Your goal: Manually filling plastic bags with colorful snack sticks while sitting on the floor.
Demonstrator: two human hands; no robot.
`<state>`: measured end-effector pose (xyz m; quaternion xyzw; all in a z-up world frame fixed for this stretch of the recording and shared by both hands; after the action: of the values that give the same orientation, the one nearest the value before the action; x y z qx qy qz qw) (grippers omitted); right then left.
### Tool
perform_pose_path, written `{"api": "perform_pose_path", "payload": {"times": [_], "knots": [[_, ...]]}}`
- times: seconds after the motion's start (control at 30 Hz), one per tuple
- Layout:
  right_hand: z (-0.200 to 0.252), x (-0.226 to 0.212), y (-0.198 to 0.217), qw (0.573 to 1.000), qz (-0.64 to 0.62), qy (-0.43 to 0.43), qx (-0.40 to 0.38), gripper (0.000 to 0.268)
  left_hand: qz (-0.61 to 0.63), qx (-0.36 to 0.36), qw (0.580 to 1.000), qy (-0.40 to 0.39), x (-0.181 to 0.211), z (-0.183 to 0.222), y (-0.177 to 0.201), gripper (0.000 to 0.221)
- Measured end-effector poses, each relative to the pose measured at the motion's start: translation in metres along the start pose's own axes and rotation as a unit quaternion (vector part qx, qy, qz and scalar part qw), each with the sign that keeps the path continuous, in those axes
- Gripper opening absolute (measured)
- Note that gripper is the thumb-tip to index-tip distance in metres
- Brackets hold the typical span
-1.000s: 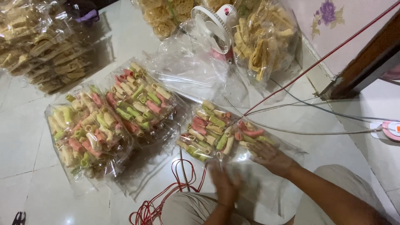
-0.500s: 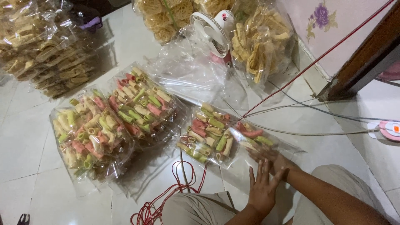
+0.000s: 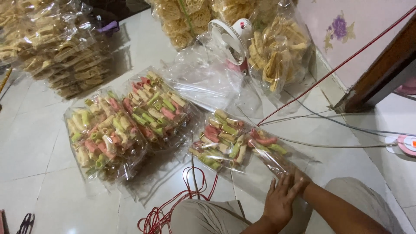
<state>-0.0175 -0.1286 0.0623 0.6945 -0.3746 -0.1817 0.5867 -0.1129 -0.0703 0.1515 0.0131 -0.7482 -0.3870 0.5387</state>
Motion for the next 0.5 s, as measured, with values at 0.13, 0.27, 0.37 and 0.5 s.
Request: {"api": "perform_pose_path", "payload": {"times": [0.13,0.27,0.37,0.5], "knots": [[0.013,-0.013,-0.004,0.999,-0.032,-0.008,-0.017,0.083,-0.018,0.031,0.999,-0.041,0.007,0.003,0.009,0.061],[0.028,-0.014,-0.004,0.998,-0.055,-0.021,-0.036,0.076,-0.024,0.047,0.996,-0.074,0.006,0.000,0.013,0.056],[0.035,-0.018,-0.006,0.996,-0.073,-0.030,-0.046,0.071,-0.049,0.066,0.996,-0.028,-0.008,-0.006,0.023,0.062],[0.037,-0.020,-0.002,0.994,-0.092,-0.035,-0.054,0.064,-0.070,-0.004,0.997,-0.007,-0.037,-0.002,0.007,0.064]]}}
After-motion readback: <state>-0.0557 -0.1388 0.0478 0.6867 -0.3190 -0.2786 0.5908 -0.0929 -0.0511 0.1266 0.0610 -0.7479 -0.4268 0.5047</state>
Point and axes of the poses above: each hand's wrist, its own z-axis away from the middle knuckle, its own y-axis out of the back of the hand, x = y × z, the point moved 9 cm from there along -z, towards the middle knuckle, and after that the axes turned 3 degrees about z, right-handed, at the moved point
